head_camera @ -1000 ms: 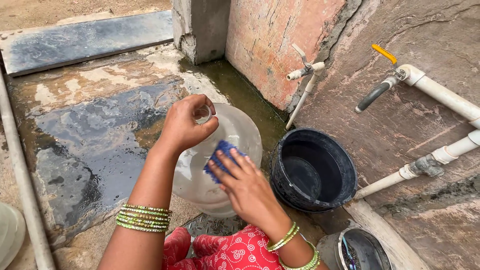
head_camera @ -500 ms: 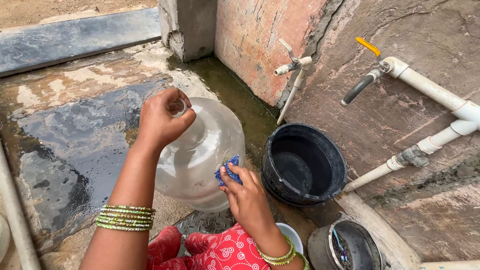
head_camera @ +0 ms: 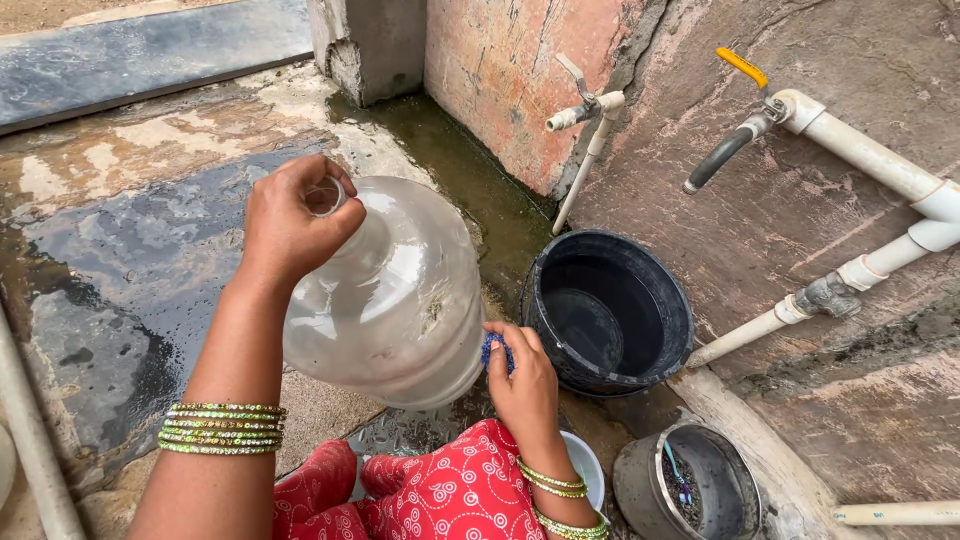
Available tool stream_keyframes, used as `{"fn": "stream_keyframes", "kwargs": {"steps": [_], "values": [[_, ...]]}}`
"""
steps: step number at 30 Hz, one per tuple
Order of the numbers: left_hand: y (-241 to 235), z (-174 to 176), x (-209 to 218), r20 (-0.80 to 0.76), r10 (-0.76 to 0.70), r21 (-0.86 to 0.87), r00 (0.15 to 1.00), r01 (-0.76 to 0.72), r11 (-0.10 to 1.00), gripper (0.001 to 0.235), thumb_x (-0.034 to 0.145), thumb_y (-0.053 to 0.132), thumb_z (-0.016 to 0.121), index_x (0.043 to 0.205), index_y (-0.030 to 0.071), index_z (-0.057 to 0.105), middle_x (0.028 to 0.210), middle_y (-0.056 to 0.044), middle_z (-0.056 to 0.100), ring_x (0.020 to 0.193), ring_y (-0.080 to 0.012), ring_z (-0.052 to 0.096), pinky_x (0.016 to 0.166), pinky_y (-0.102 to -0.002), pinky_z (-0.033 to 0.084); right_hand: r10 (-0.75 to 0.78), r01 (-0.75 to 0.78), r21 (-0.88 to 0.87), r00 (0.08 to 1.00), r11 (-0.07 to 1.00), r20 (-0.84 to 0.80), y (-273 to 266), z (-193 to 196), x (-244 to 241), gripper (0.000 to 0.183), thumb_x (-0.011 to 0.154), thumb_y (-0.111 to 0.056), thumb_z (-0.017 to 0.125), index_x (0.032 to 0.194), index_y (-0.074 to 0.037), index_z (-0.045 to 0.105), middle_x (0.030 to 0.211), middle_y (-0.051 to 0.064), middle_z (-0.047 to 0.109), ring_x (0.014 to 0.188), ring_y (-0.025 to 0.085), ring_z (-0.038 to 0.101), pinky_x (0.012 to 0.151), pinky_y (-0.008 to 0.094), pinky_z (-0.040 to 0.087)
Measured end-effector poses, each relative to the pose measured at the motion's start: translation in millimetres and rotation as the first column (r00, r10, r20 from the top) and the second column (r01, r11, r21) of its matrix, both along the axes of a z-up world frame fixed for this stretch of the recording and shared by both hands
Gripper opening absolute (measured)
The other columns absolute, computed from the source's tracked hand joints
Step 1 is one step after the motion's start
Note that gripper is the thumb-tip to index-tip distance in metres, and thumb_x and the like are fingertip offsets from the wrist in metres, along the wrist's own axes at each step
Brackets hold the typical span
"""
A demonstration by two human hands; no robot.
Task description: Clean a large plastic water bottle using a blue sponge and water from a tap.
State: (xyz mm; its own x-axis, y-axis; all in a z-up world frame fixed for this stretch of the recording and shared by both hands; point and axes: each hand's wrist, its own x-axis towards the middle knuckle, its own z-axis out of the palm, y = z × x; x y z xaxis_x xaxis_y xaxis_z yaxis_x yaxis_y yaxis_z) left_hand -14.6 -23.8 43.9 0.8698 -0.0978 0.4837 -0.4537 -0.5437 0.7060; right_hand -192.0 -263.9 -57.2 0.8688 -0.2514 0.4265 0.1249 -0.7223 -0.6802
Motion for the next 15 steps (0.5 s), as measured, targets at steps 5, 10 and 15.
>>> {"fn": "stream_keyframes", "kwargs": {"steps": [5, 10, 15], "values": [[-2, 0, 1, 0.008, 0.01, 0.016, 1.0, -0.011, 1.0, 0.016, 0.073, 0.023, 0.074, 0.085, 0.012, 0.074, 0.088, -0.005, 0.074, 0.082, -0.018, 0.074, 0.075, -0.033, 0.057, -0.003, 0.003, 0.009, 0.997, 1.0, -0.071, -2, -4, 1, 0.027, 0.093, -0.008, 0.057, 0.116, -0.01, 0.072, 0.109, 0.013, 0.069, 0.098, 0.031, 0.069, 0.083, 0.041, 0.053], [-2, 0, 1, -0.024, 0.017, 0.0, 1.0, -0.017, 1.0, 0.015, 0.073, 0.022, 0.073, 0.085, 0.013, 0.074, 0.086, -0.003, 0.074, 0.082, -0.0166, 0.075, 0.075, -0.032, 0.057, 0.075, -0.07, 0.032, 0.971, 0.997, -0.225, -3, -12, 3, 0.034, 0.089, -0.001, 0.057, 0.114, -0.014, 0.076, 0.098, 0.01, 0.064, 0.081, 0.026, 0.066, 0.075, 0.038, 0.053], [0, 1, 0, -0.009, 0.02, 0.001, 1.0, -0.02, 1.0, 0.015, 0.073, 0.022, 0.074, 0.085, 0.013, 0.074, 0.084, -0.003, 0.074, 0.08, -0.0156, 0.074, 0.074, -0.031, 0.057, 0.117, -0.103, 0.064, 0.958, 0.993, -0.263, 0, -11, 3, 0.038, 0.088, 0.002, 0.056, 0.117, -0.014, 0.076, 0.099, 0.009, 0.063, 0.082, 0.023, 0.065, 0.075, 0.036, 0.053]]}}
